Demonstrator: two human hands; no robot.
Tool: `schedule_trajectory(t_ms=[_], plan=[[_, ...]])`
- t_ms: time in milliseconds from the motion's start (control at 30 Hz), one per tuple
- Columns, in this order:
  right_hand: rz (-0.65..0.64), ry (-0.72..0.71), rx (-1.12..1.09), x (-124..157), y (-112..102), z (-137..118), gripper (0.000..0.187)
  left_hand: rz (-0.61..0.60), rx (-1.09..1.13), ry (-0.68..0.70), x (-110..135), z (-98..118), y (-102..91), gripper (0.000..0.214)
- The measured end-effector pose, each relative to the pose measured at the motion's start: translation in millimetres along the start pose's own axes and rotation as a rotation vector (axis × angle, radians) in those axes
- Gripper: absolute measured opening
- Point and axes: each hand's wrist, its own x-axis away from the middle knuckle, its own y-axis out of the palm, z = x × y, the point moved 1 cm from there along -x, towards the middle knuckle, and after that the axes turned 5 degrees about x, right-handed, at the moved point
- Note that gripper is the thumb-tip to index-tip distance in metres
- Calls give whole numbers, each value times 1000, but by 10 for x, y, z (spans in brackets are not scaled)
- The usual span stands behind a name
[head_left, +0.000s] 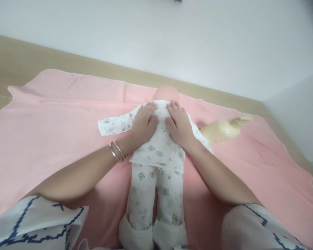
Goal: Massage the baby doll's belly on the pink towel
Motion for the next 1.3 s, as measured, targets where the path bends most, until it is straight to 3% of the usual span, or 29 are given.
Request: schedule_trajectory(t_ms=[133, 300, 433, 667, 867, 1033, 1133, 1300], plan=[[-90, 62, 103, 197, -80, -299, 66, 18, -13, 15, 3, -61, 9, 46], [-115, -184, 174, 437, -93, -585, 64, 60, 15, 40, -9, -92, 23, 43], [-147, -201, 118, 289, -83, -443, 63, 64, 28, 40, -9, -87, 14, 43], [-124, -41, 83, -51, -115, -80, 63, 41, 6, 23, -20, -44, 6, 44], [-72, 12, 188, 183, -100, -371, 60, 34, 10, 4, -20, -49, -3, 44], [-38, -146, 259, 502, -35, -708, 65, 67, 37, 27, -7, -86, 5, 42], [-51, -182, 233, 507, -30, -701, 66, 86, 54, 23, -6, -106, 5, 41], [-111, -207, 135, 286, -78, -491, 63, 80, 59, 20, -15, -84, -5, 42]])
